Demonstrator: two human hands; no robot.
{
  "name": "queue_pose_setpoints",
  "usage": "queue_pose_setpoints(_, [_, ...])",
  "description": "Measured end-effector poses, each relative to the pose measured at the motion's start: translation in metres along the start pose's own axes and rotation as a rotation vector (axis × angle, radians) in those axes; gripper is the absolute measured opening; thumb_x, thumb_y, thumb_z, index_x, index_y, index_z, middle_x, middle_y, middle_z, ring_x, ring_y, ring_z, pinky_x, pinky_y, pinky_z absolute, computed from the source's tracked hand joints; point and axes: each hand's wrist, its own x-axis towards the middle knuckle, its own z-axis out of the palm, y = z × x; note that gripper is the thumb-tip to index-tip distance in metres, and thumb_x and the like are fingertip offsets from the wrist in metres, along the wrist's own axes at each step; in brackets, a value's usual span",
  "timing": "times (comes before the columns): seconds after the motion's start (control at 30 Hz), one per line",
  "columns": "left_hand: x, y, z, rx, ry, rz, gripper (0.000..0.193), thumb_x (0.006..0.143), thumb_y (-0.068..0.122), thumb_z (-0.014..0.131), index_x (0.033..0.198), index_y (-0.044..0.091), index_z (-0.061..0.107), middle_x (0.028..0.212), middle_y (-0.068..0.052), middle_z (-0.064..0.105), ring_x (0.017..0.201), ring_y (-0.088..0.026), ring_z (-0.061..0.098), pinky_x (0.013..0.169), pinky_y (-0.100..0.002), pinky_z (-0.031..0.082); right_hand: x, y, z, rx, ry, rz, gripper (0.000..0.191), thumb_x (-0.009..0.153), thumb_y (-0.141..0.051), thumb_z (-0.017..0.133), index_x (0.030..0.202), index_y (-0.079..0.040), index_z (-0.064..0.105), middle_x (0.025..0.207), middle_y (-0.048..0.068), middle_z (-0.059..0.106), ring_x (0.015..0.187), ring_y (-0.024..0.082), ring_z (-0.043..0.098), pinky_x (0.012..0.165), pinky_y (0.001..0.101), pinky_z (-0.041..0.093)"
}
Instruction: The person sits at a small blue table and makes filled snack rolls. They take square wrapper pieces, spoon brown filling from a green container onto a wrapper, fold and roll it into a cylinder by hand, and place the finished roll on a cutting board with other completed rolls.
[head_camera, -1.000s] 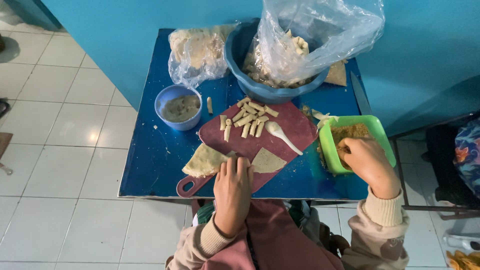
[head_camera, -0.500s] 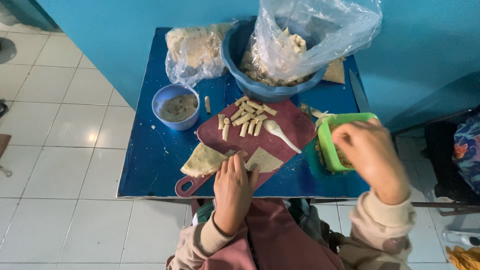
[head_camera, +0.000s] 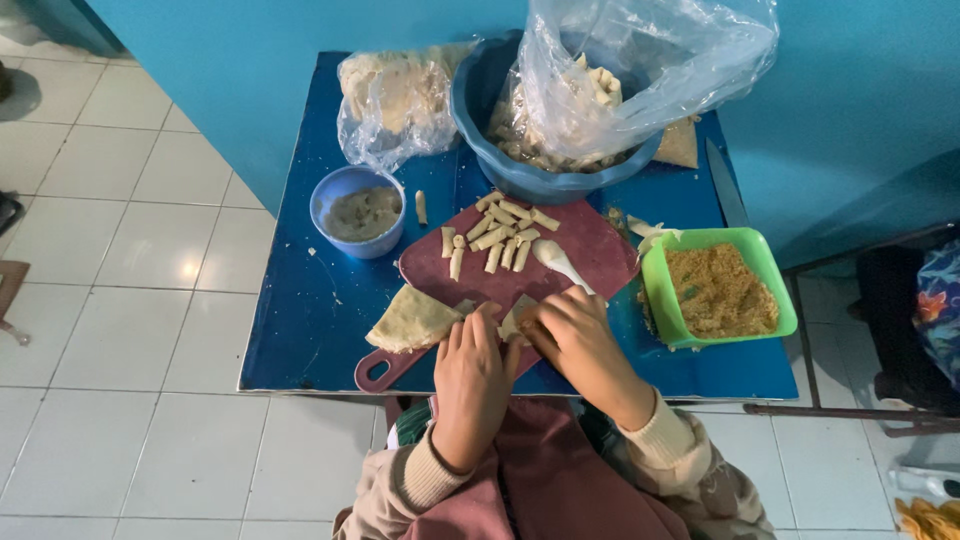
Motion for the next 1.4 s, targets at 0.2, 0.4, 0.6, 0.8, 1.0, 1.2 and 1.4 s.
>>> queue_pose_setpoints(0.2, [-0.001,0.000,0.001,0.017,0.027,0.021,0.042,0.088,0.023,0.074,0.122,0.004,0.057,0.103,-0.010,0.068,0.095,-0.028,0.064,0.085,-0.041,0.050,-0.009,0.002,-0.006,-0.015,0.068,-0.027,0.027,0.087,-0.018,0.074,0.114,-0.016,0.073,0.106,-0.002,0.067,0.105,0.024,0.056,0.088,0.0404,0.039])
queue_pose_setpoints(0.4, [0.000,0.001,0.004,0.038,0.021,0.014,0.050,0.083,0.026,0.077,0.124,0.003,0.057,0.103,-0.011,0.067,0.095,-0.029,0.064,0.082,-0.041,0.050,-0.009,0.001,-0.001,0.009,0.113,-0.050,0.020,0.086,-0.019,0.076,0.107,-0.017,0.077,0.105,-0.005,0.068,0.106,0.020,0.058,0.091,0.0397,0.039])
queue_pose_setpoints(0.6, [-0.002,0.000,0.007,0.009,0.014,0.020,0.048,0.085,0.024,0.076,0.125,0.004,0.057,0.101,-0.009,0.066,0.094,-0.028,0.064,0.081,-0.040,0.049,-0.008,0.002,0.000,0.007,0.162,-0.028,0.018,0.082,-0.019,0.077,0.098,-0.013,0.074,0.103,0.002,0.064,0.104,0.026,0.057,0.090,0.0427,0.041])
queue_pose_setpoints(0.8, [-0.005,0.002,0.011,-0.074,0.044,0.025,0.033,0.086,0.017,0.075,0.111,0.005,0.057,0.098,-0.008,0.066,0.090,-0.028,0.065,0.077,-0.040,0.051,-0.014,0.007,-0.014,-0.080,0.178,0.131,0.014,0.086,-0.013,0.077,0.098,-0.010,0.070,0.102,0.006,0.064,0.096,0.031,0.058,0.085,0.0426,0.044])
queue_pose_setpoints(1.0, [-0.004,0.007,0.003,-0.199,0.073,0.076,0.021,0.092,0.009,0.071,0.107,0.005,0.058,0.096,-0.010,0.066,0.087,-0.029,0.067,0.071,-0.037,0.054,-0.014,0.006,-0.017,-0.004,0.072,0.215,0.017,0.084,-0.015,0.078,0.096,-0.008,0.067,0.091,0.006,0.066,0.090,0.030,0.062,0.079,0.0438,0.044])
queue_pose_setpoints(1.2, [-0.001,0.012,-0.005,-0.148,0.055,0.119,0.011,0.091,0.009,0.071,0.099,0.010,0.064,0.096,-0.005,0.066,0.085,-0.026,0.067,0.070,-0.037,0.054,-0.010,0.007,-0.018,0.056,0.063,0.167,0.017,0.084,-0.013,0.076,0.096,-0.008,0.064,0.091,0.007,0.065,0.091,0.030,0.062,0.081,0.0424,0.045])
queue_pose_setpoints(1.4, [0.001,0.012,-0.004,-0.072,0.047,0.143,0.012,0.089,0.011,0.072,0.099,0.010,0.065,0.098,-0.003,0.066,0.087,-0.024,0.065,0.070,-0.036,0.054,-0.005,0.003,-0.018,0.199,0.034,0.243,0.018,0.087,-0.011,0.075,0.099,-0.005,0.062,0.086,0.007,0.068,0.083,0.027,0.066,0.077,0.0398,0.049])
